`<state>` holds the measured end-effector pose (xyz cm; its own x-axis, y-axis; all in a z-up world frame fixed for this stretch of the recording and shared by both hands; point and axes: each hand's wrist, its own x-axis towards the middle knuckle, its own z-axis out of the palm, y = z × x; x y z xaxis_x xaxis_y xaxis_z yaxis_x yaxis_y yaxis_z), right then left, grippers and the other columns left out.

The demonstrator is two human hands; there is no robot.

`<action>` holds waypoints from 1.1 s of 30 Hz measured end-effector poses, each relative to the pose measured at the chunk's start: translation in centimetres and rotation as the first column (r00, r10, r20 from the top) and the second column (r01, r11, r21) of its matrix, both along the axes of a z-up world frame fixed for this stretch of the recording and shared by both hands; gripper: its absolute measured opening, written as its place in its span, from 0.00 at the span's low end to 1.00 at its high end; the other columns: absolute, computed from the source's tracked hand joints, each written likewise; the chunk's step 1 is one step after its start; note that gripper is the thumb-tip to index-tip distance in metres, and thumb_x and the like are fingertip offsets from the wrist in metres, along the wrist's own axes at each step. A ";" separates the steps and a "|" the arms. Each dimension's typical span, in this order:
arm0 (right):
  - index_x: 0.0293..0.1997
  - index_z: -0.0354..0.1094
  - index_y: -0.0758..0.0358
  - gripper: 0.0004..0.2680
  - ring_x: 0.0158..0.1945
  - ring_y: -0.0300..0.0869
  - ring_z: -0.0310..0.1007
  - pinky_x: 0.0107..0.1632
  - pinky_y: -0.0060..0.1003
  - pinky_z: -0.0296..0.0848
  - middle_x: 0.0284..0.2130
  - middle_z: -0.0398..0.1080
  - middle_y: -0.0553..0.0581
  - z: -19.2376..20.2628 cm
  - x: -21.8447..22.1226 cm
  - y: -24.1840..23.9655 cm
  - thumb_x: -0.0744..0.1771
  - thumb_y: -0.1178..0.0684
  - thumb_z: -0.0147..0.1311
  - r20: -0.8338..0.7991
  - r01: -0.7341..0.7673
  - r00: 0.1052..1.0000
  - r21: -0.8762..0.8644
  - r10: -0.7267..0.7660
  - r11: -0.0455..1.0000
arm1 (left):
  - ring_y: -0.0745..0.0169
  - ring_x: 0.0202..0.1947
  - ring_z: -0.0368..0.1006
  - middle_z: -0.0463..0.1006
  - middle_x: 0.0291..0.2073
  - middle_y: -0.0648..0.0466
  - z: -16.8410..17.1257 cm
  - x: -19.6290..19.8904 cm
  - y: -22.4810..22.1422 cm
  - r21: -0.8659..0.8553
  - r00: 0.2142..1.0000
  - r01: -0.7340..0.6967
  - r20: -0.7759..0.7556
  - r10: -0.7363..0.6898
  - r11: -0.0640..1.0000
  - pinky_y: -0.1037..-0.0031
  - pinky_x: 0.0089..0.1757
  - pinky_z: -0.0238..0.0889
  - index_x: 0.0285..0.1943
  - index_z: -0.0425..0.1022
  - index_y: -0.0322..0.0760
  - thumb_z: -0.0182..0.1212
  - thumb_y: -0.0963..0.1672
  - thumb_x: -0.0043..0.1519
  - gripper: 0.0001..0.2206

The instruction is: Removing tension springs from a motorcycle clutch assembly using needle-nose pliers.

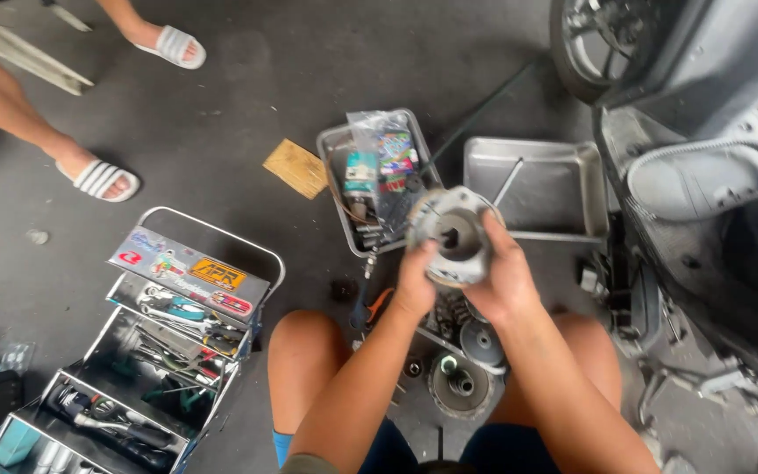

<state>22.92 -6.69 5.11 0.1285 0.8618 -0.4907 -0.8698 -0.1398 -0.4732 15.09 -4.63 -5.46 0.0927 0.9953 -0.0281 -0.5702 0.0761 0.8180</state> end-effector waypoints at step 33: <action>0.58 0.72 0.66 0.15 0.64 0.43 0.73 0.69 0.36 0.66 0.57 0.76 0.59 0.3 2.4 -16.8 0.64 0.57 0.57 0.996 -0.464 0.039 -0.054 0.081 0.884 | 0.44 0.53 0.72 0.77 0.52 0.48 8.5 -9.9 3.0 0.017 0.667 -0.030 0.745 0.007 0.999 0.37 0.50 0.66 0.60 0.74 0.42 0.57 0.57 0.63 0.24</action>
<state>25.27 -23.44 5.38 0.0394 0.9982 0.0458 0.4494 0.0233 -0.8930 5.22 -1.64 3.07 0.0528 0.9963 0.0676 -0.9915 0.0442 0.1220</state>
